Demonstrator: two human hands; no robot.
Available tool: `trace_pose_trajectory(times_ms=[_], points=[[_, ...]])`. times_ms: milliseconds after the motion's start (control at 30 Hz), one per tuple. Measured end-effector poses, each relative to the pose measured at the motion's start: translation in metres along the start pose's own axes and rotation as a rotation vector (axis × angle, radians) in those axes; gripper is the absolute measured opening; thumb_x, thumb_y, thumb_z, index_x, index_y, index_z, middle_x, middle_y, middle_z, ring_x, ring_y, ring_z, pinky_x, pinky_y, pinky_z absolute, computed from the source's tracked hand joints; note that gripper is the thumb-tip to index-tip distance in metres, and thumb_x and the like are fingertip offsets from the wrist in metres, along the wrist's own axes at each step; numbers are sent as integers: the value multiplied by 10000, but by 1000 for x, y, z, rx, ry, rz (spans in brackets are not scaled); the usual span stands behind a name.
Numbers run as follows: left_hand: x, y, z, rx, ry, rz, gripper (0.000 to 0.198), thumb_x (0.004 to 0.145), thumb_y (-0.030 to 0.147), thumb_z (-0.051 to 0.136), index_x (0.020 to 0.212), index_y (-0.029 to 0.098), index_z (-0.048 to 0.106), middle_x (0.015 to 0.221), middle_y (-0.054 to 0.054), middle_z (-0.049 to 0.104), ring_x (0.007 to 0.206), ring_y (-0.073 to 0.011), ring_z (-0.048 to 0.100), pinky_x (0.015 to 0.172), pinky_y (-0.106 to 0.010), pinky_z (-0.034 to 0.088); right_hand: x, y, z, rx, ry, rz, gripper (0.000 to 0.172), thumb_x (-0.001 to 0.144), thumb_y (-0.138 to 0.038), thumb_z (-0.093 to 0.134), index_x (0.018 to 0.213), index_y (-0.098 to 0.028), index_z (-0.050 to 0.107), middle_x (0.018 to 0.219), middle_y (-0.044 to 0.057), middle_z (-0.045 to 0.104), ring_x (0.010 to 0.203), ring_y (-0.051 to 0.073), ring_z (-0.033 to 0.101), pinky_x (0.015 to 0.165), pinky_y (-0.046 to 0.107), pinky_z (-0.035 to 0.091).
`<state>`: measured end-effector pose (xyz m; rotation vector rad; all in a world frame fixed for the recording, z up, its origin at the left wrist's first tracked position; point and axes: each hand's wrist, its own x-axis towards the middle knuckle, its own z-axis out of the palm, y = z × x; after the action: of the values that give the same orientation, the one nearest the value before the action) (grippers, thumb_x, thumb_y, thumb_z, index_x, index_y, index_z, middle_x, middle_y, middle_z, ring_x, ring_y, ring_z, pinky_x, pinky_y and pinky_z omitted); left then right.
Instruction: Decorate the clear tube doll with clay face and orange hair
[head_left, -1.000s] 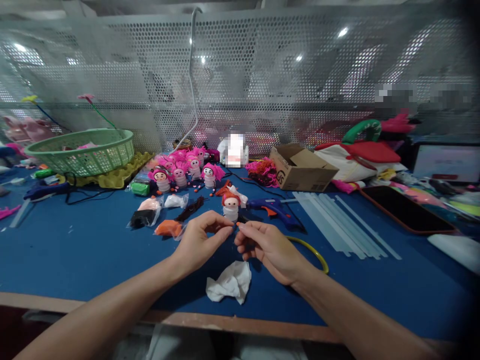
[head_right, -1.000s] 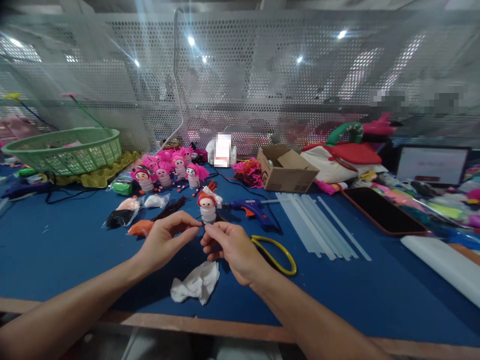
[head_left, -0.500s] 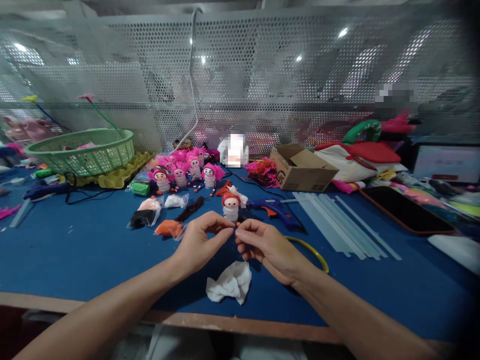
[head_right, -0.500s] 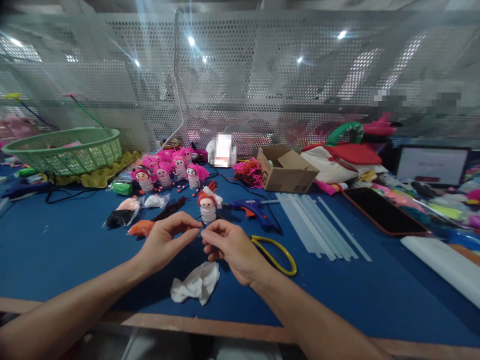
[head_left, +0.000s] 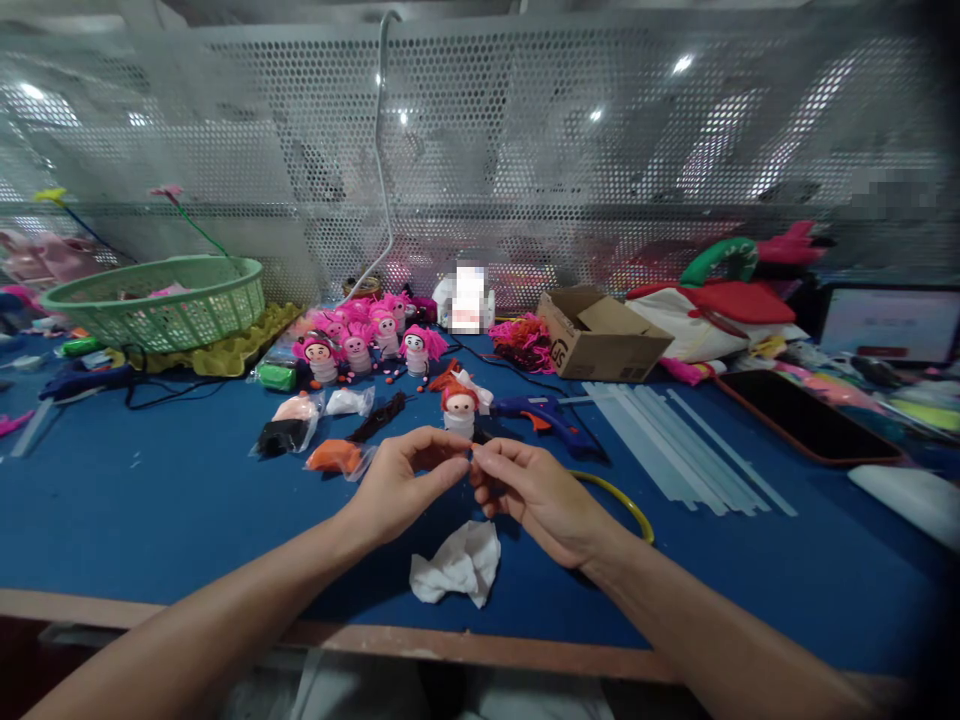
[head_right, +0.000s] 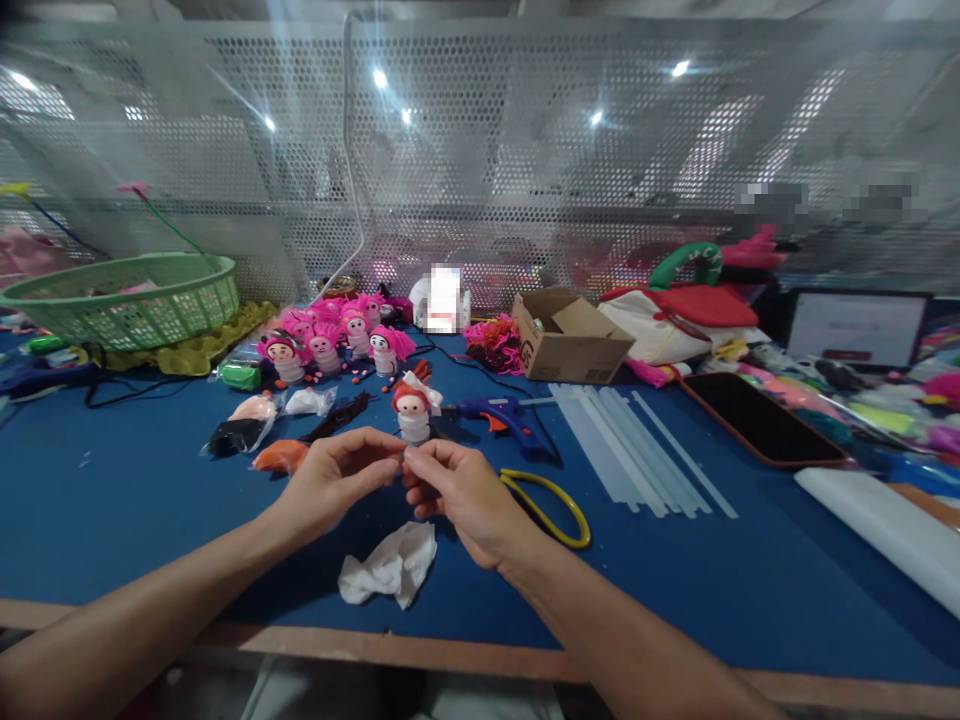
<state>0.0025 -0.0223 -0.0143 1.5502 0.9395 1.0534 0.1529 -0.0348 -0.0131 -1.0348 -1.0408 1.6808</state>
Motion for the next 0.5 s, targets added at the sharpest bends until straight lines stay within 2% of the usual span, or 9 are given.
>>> trace_pose_trajectory(times_ms=[167,500], points=[[1,1,2,-107,1,-34,230,627,305,675,756,119,636,706,-38,659,657,-129,600,656,-252,491,-1,0,1,8,-5,10,299,572,-409,708,591,-148,563,571,-26,540,511,65,471,484,206,357],[2,3,2,-122,13,-48,194,615,291,684,679,117,626,622,-9,625,576,-91,550,590,-213,456,0,2,0,-7,-5,-4,290,571,-408,712,615,-146,592,580,-20,553,519,64,470,493,206,369]])
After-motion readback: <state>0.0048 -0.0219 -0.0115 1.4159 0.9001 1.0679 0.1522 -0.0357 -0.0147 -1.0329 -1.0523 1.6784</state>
